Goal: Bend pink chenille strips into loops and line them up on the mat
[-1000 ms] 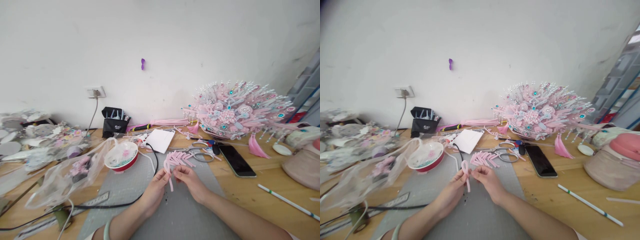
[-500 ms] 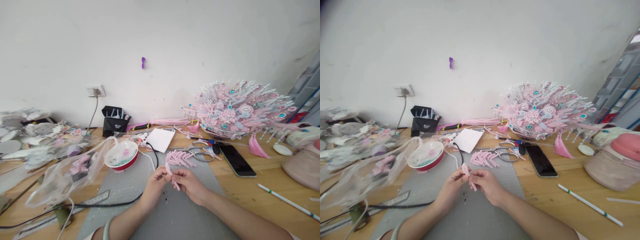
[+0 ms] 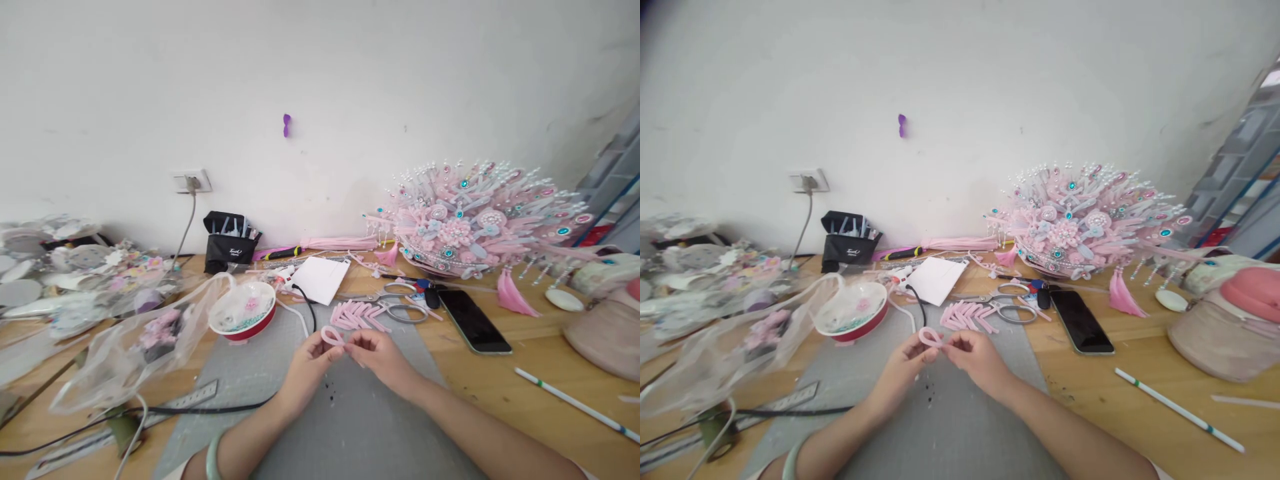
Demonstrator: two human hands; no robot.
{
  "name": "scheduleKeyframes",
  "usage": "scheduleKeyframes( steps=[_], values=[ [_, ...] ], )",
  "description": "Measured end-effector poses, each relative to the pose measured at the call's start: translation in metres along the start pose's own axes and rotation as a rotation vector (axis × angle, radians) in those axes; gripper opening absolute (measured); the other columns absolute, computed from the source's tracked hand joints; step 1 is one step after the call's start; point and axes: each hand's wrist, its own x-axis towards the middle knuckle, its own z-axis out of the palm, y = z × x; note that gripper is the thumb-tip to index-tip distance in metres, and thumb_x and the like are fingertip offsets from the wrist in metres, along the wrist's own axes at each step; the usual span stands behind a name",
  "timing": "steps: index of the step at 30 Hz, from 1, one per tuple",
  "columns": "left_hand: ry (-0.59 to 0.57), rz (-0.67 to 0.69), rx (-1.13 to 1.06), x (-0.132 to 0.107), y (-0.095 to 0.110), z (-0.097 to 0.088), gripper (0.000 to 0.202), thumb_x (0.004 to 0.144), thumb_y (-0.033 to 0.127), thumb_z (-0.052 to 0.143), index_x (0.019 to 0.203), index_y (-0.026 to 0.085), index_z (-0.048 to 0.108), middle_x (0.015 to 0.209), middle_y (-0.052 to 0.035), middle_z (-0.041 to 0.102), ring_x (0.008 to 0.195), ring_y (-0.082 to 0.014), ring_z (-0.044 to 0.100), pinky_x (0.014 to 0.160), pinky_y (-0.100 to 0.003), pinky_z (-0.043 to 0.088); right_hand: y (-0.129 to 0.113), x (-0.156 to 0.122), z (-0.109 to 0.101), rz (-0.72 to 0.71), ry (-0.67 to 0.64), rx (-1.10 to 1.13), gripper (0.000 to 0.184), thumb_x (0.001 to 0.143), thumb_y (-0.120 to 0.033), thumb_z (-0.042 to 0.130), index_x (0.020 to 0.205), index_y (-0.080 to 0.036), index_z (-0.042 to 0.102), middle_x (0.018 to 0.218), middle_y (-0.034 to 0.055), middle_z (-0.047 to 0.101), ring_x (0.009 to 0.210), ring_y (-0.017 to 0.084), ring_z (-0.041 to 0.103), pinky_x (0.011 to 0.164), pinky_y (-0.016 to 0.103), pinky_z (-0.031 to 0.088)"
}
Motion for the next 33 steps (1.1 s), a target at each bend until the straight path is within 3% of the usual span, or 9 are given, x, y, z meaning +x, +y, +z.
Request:
scheduleKeyframes(
  steps=[5,13,20,28,33],
  values=[
    [0.033,-0.042,0.028,0.0022,0.0018,-0.0027,0.022,0.073,0.036,0.055,0.068,0.015,0.060,0.058,0.0018,0.052,0.059,-0.0123,0.045,0.061,-0.021,0.034,0.0022,0.0019,-0.0042,-0.155,0.053,-0.238,0.014,0.072,-0.028,0.056,0.062,-0.018,0.056,0.059,-0.0017,0.052,0.058,0.012,0.045,0.055,0.024,0.032],
    [0.060,-0.128,-0.087,0.0034,0.0002,-0.0009,0.024,0.067,0.039,0.060,0.064,0.015,0.058,0.055,0.0020,0.050,0.054,-0.0110,0.044,0.053,-0.020,0.033,0.0030,0.0050,-0.0054,0.062,-0.018,-0.031,0.022,0.069,-0.037,0.060,0.062,-0.016,0.056,0.054,-0.0036,0.048,0.052,0.009,0.042,0.051,0.022,0.031],
    [0.042,-0.151,-0.110,0.0022,0.0041,0.0008,0.022,0.067,0.037,0.060,0.062,0.015,0.059,0.056,0.0017,0.050,0.054,-0.0105,0.042,0.051,-0.019,0.032,-0.0004,0.0030,-0.0055,0.085,-0.047,0.001,0.019,0.069,-0.036,0.061,0.068,-0.017,0.061,0.057,-0.0028,0.051,0.052,0.010,0.042,0.049,0.022,0.029],
    [-0.030,-0.098,-0.015,0.0019,0.0016,0.0009,0.017,0.069,0.031,0.058,0.062,0.016,0.056,0.057,0.0024,0.050,0.056,-0.0108,0.043,0.058,-0.021,0.034,0.0054,0.0033,-0.0044,0.026,-0.037,-0.077,0.020,0.071,-0.035,0.057,0.063,-0.017,0.060,0.053,-0.0035,0.046,0.049,0.009,0.036,0.047,0.022,0.025],
    [-0.074,-0.076,0.005,0.0025,0.0006,0.0006,0.016,0.068,0.028,0.059,0.060,0.015,0.055,0.059,0.0026,0.049,0.058,-0.0113,0.043,0.059,-0.021,0.033,0.0027,0.0017,-0.0036,0.075,-0.057,-0.064,0.020,0.072,-0.031,0.055,0.059,-0.017,0.060,0.047,-0.0041,0.044,0.047,0.009,0.037,0.047,0.023,0.026]
  ],
)
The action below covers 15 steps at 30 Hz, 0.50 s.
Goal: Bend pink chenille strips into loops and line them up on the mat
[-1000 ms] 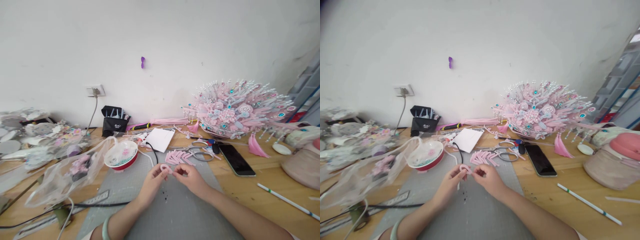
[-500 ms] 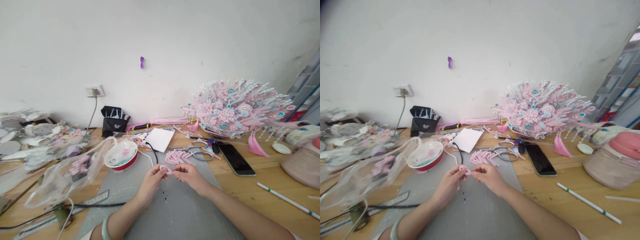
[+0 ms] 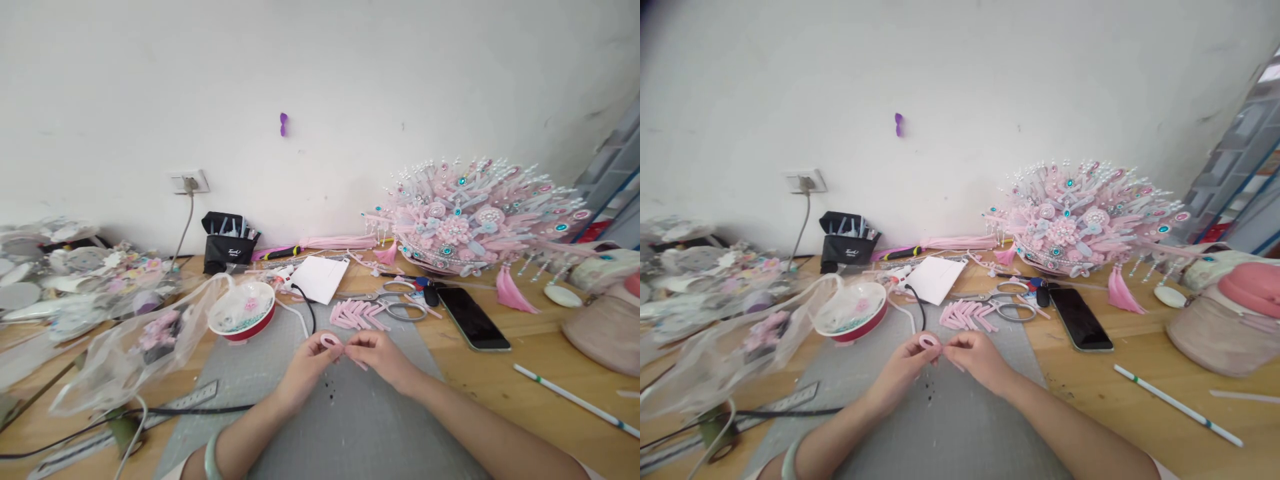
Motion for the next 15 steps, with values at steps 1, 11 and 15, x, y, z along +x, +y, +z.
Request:
scheduleKeyframes(
  steps=[1,11,15],
  values=[
    [-0.010,-0.005,0.010,0.0002,-0.0002,-0.0002,0.016,0.069,0.028,0.059,0.060,0.015,0.055,0.058,0.0026,0.049,0.058,-0.0113,0.043,0.059,-0.021,0.033,-0.0003,-0.0003,0.0000,0.005,-0.015,0.015,0.021,0.072,-0.031,0.054,0.059,-0.016,0.060,0.046,-0.0042,0.043,0.046,0.009,0.037,0.047,0.022,0.026],
    [-0.017,-0.083,-0.006,0.0008,-0.0047,0.0003,0.021,0.070,0.033,0.057,0.062,0.015,0.053,0.056,0.0033,0.047,0.054,-0.0097,0.041,0.055,-0.020,0.032,-0.0027,-0.0010,0.0028,0.014,0.021,-0.008,0.019,0.069,-0.031,0.057,0.058,-0.016,0.055,0.046,-0.0048,0.045,0.043,0.008,0.036,0.045,0.022,0.024],
    [-0.037,-0.114,-0.073,0.0018,-0.0055,0.0006,0.021,0.068,0.033,0.060,0.060,0.014,0.053,0.056,0.0029,0.047,0.053,-0.0093,0.041,0.055,-0.021,0.033,-0.0029,-0.0014,0.0030,0.042,0.022,0.032,0.020,0.070,-0.031,0.056,0.057,-0.016,0.054,0.044,-0.0052,0.044,0.042,0.008,0.036,0.045,0.021,0.025]
  ],
)
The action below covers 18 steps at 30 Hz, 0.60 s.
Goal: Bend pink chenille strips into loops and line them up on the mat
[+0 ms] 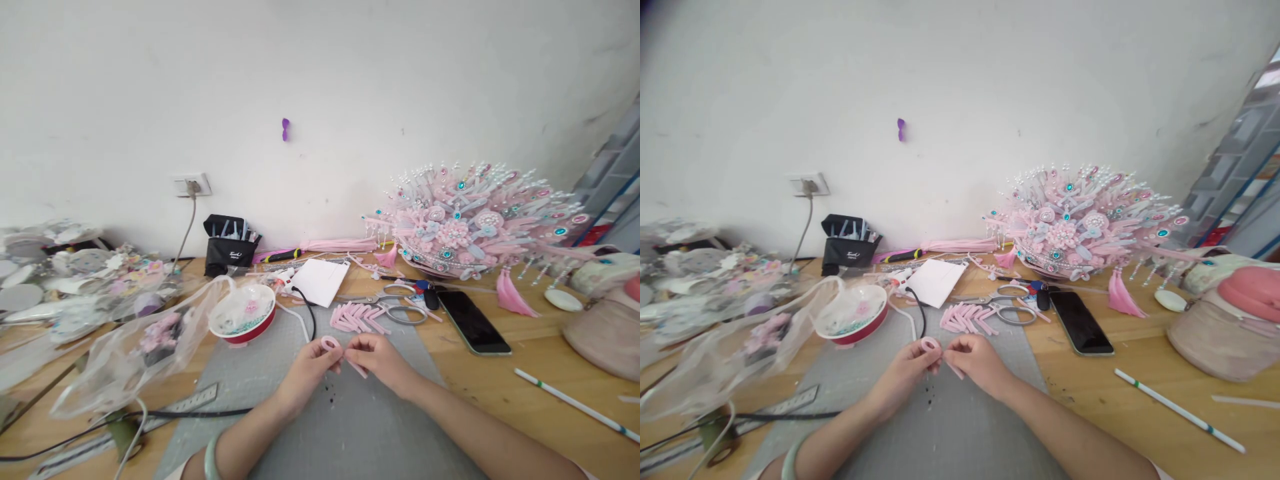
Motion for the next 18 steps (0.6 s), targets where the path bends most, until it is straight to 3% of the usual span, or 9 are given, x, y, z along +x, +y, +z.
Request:
scheduleKeyframes(
  steps=[6,13,18],
  values=[
    [-0.017,-0.016,-0.091,-0.0014,0.0003,0.0015,0.021,0.066,0.032,0.063,0.062,0.014,0.053,0.060,0.0020,0.049,0.056,-0.0094,0.043,0.056,-0.021,0.034,0.0011,0.0008,0.0019,0.088,-0.003,0.148,0.019,0.067,-0.031,0.058,0.058,-0.014,0.055,0.049,-0.0041,0.048,0.044,0.007,0.036,0.045,0.021,0.025],
    [0.092,0.049,-0.070,0.0006,0.0000,-0.0013,0.019,0.070,0.032,0.058,0.065,0.014,0.056,0.062,0.0013,0.052,0.057,-0.0103,0.046,0.058,-0.021,0.034,0.0003,0.0022,0.0020,0.078,-0.017,0.132,0.021,0.069,-0.030,0.055,0.055,-0.016,0.050,0.044,-0.0066,0.042,0.041,0.007,0.035,0.045,0.021,0.026],
    [0.056,0.044,-0.197,0.0008,-0.0011,-0.0031,0.021,0.068,0.033,0.062,0.067,0.013,0.057,0.062,0.0016,0.051,0.056,-0.0093,0.044,0.057,-0.020,0.033,-0.0019,0.0021,0.0028,0.146,-0.016,0.170,0.018,0.068,-0.029,0.053,0.056,-0.016,0.049,0.041,-0.0075,0.040,0.040,0.007,0.037,0.042,0.020,0.028]
  ],
)
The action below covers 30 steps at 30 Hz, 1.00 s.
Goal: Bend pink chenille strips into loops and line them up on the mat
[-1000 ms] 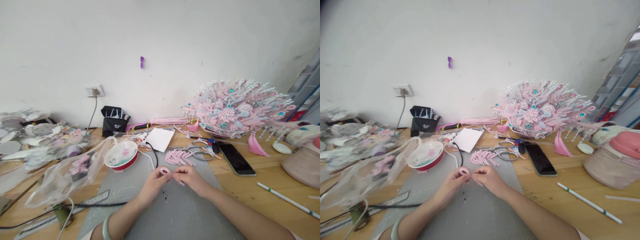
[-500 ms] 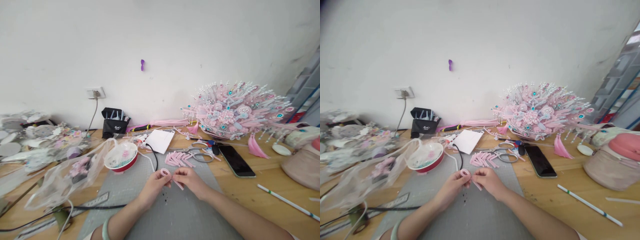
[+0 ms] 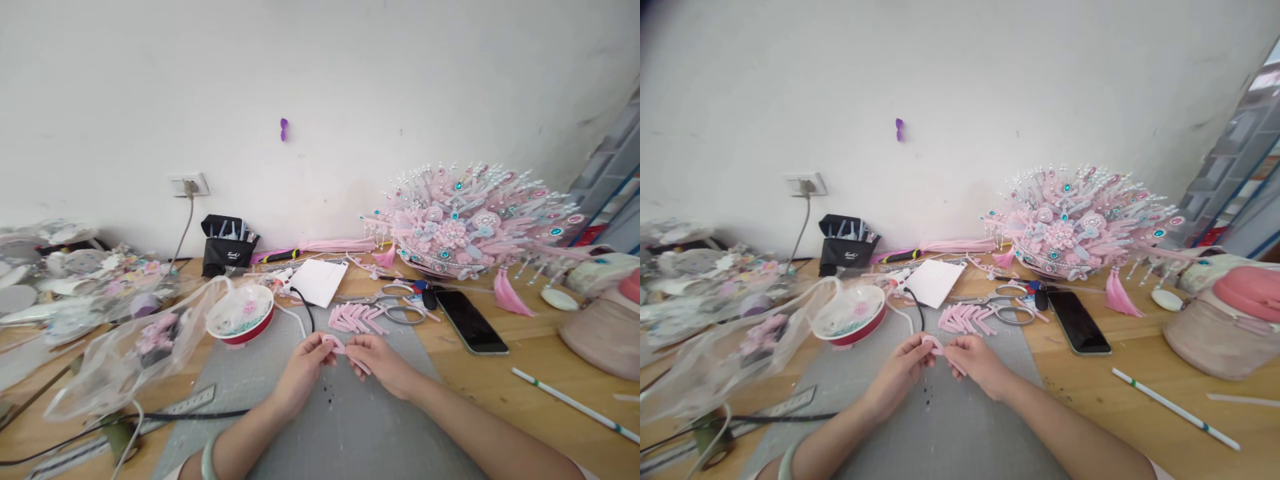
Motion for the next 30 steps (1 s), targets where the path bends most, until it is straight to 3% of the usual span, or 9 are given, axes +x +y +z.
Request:
scheduleKeyframes(
  steps=[7,14,20,25,30],
  values=[
    [-0.073,-0.019,-0.119,-0.001,0.000,-0.001,0.016,0.072,0.028,0.061,0.067,0.013,0.057,0.062,0.0008,0.053,0.059,-0.0096,0.046,0.062,-0.021,0.035,-0.001,-0.002,-0.002,0.051,-0.155,0.024,0.021,0.070,-0.032,0.053,0.058,-0.015,0.051,0.045,-0.0052,0.049,0.040,0.006,0.042,0.042,0.019,0.030],
    [-0.079,-0.053,-0.187,-0.002,0.003,-0.002,0.013,0.073,0.026,0.060,0.069,0.014,0.059,0.065,-0.0015,0.058,0.065,-0.0127,0.052,0.068,-0.024,0.037,-0.001,-0.002,-0.001,0.027,-0.116,0.081,0.023,0.070,-0.033,0.055,0.058,-0.014,0.053,0.047,-0.0054,0.047,0.040,0.005,0.038,0.041,0.019,0.026],
    [0.001,-0.130,-0.384,-0.003,0.004,-0.003,0.010,0.071,0.023,0.060,0.066,0.014,0.060,0.069,-0.0009,0.057,0.069,-0.0128,0.051,0.064,-0.023,0.037,-0.002,-0.004,0.002,0.023,-0.092,0.128,0.017,0.065,-0.027,0.057,0.055,-0.013,0.055,0.050,-0.0043,0.048,0.043,0.005,0.037,0.043,0.020,0.024],
    [0.040,-0.080,-0.522,-0.006,0.000,0.003,0.008,0.068,0.021,0.063,0.067,0.014,0.060,0.068,0.0000,0.056,0.063,-0.0110,0.050,0.065,-0.024,0.038,0.000,-0.006,0.008,0.005,-0.089,0.135,0.020,0.065,-0.031,0.059,0.056,-0.013,0.055,0.051,-0.0038,0.047,0.045,0.006,0.036,0.044,0.020,0.023],
    [0.051,-0.157,-0.417,-0.005,0.002,-0.001,0.014,0.072,0.028,0.058,0.069,0.014,0.060,0.071,-0.0009,0.058,0.066,-0.0127,0.052,0.064,-0.025,0.038,0.005,-0.003,0.005,-0.066,-0.032,-0.014,0.020,0.069,-0.030,0.054,0.057,-0.014,0.055,0.051,-0.0038,0.046,0.045,0.007,0.036,0.045,0.020,0.026]
  ],
)
